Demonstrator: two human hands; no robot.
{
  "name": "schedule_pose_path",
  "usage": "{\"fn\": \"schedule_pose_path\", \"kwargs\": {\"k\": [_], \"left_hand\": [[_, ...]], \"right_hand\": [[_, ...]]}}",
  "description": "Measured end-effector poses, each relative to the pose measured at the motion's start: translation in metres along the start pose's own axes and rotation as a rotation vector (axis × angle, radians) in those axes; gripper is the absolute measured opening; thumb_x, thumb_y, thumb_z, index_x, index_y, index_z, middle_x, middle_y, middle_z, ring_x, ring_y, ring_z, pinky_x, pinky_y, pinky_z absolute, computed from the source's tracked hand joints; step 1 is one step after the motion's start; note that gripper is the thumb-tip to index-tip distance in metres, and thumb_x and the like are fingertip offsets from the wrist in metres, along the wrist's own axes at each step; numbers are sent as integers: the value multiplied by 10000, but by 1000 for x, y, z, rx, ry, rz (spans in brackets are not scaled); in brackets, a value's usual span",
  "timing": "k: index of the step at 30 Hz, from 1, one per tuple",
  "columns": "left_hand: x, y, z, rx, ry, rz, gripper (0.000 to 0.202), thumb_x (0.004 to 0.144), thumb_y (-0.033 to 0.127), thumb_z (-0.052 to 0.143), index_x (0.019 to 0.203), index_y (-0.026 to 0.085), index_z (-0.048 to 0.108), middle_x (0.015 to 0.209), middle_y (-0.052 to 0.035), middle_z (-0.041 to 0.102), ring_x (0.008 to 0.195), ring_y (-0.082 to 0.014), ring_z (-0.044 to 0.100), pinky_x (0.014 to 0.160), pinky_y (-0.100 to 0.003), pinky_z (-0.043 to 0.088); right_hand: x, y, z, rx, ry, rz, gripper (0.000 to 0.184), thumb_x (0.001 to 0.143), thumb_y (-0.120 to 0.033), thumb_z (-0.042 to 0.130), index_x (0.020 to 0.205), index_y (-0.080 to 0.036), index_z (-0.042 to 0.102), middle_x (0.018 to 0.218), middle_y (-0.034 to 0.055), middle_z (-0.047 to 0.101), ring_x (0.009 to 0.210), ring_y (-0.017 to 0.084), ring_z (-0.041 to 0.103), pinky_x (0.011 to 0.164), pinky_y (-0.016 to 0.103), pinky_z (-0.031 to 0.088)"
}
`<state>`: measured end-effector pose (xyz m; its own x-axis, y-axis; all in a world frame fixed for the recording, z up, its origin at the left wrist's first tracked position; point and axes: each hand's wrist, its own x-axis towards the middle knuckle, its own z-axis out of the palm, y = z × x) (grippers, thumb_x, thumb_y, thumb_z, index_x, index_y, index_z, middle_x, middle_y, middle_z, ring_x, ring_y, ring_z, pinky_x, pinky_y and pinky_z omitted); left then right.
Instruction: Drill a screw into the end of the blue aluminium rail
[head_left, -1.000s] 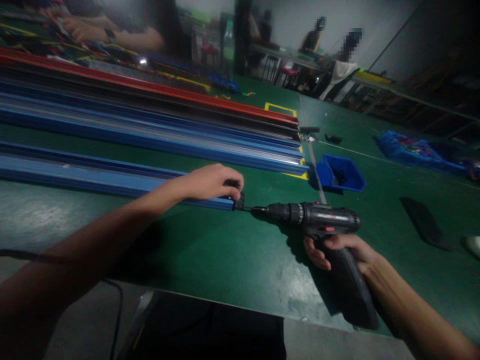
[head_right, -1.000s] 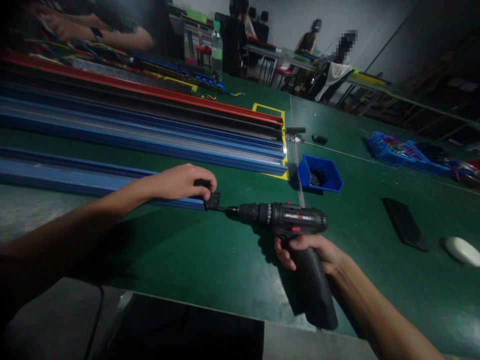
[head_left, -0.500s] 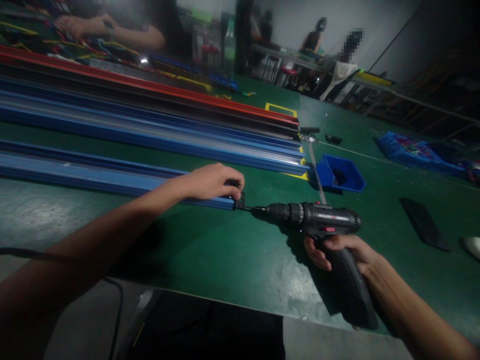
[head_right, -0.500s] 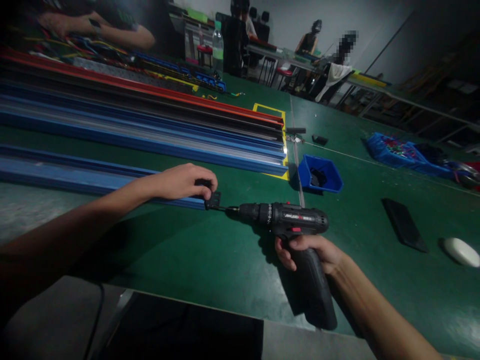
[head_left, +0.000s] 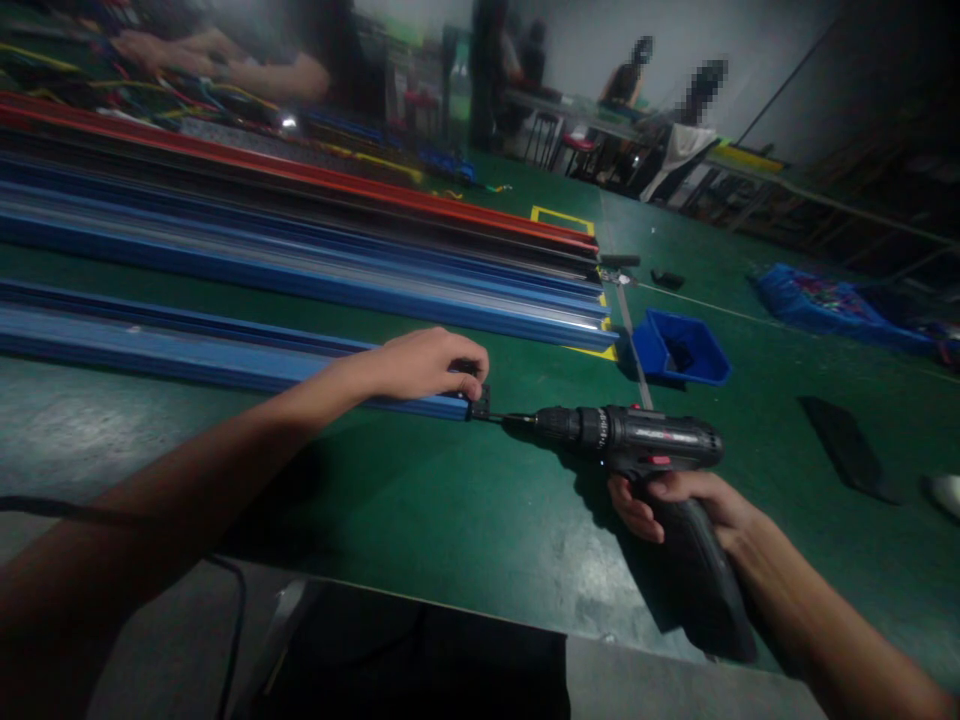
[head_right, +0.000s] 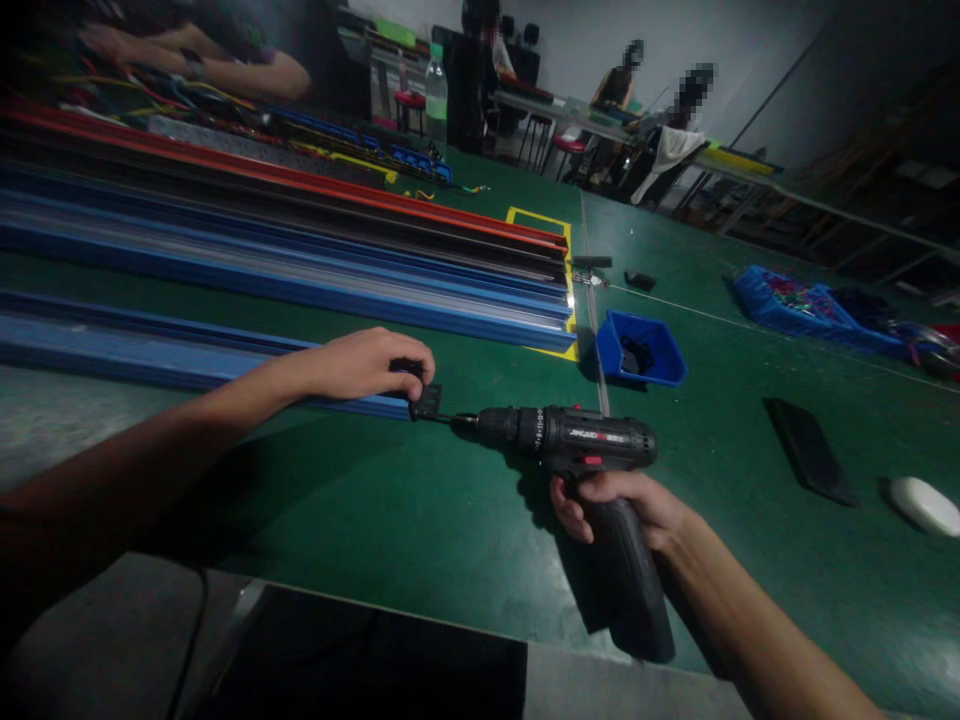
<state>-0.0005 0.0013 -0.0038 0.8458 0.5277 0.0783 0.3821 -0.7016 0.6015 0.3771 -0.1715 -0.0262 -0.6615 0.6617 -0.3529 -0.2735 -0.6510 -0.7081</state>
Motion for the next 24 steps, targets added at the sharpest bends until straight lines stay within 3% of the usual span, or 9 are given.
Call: {"fn": "schedule_pose_path", "kwargs": {"k": [24], "left_hand": [[0, 0, -1, -20, -1, 17, 142, 920, 374, 688, 916, 235, 722, 916, 30, 762, 853, -141, 687, 758, -235, 409]], "right_hand": [[1, -2, 2, -1, 2, 3, 285, 871, -245, 724, 1078, -51, 759, 822, 87, 654, 693, 160, 644, 644, 252, 523]]}}
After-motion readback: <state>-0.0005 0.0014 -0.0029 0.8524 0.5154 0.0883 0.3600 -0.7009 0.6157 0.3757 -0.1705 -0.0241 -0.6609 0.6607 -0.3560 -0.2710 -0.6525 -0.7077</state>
